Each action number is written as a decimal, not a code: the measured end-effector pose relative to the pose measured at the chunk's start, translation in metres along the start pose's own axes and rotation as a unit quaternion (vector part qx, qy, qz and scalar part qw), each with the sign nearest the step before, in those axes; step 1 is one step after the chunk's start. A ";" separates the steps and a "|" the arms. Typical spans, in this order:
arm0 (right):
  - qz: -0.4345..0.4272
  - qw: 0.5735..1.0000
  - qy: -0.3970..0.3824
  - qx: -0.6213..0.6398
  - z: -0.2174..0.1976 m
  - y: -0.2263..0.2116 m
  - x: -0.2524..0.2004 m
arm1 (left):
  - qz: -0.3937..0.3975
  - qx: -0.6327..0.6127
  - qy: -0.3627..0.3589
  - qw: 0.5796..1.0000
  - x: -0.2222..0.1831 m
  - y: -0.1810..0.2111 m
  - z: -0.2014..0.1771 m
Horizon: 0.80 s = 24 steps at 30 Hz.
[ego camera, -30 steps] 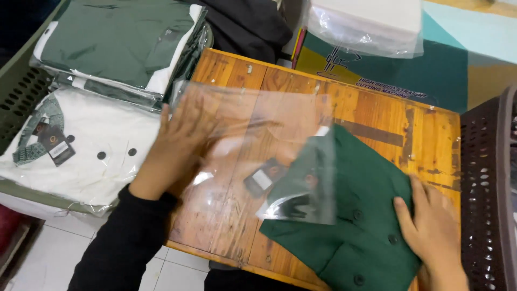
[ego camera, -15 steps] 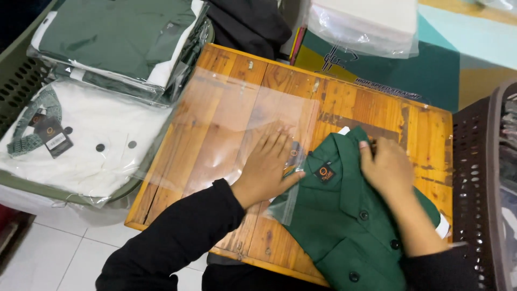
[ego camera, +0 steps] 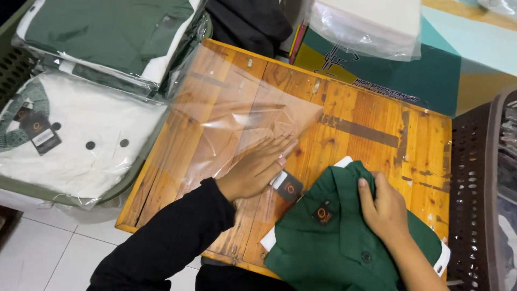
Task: Folding shirts and packing them into individual plastic bags on a wooden table in a factory setting.
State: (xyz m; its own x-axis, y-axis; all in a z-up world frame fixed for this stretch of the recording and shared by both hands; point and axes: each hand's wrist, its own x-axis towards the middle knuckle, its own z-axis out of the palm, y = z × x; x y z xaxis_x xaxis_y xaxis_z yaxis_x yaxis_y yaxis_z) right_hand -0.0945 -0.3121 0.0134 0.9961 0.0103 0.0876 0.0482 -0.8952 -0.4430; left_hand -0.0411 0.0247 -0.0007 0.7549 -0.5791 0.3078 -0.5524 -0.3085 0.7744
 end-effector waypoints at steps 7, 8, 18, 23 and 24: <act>0.005 1.000 -0.004 0.027 -0.012 0.010 -0.002 | 0.012 -0.003 0.002 1.000 0.001 -0.007 -0.001; -0.071 0.997 0.027 -0.019 -0.015 0.004 0.005 | 0.012 0.031 0.007 0.999 0.001 -0.014 0.000; -0.371 0.926 -0.058 -0.026 0.028 -0.123 0.046 | -0.019 0.055 0.052 0.997 0.003 -0.035 -0.030; -0.240 0.941 -0.210 -0.112 0.060 -0.142 0.059 | -0.017 0.036 0.067 0.997 0.003 -0.028 -0.033; -0.191 0.935 -0.284 -0.095 0.059 -0.145 0.063 | -0.016 0.030 0.072 0.997 0.003 -0.027 -0.033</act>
State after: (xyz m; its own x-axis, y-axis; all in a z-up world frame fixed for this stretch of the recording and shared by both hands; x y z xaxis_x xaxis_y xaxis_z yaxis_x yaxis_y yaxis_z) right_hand -0.0341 -0.1550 0.0309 0.7902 0.5322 -0.3039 0.4483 -0.8400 -0.3056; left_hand -0.0119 0.0560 -0.0022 0.8126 -0.4561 0.3628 -0.5443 -0.3714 0.7522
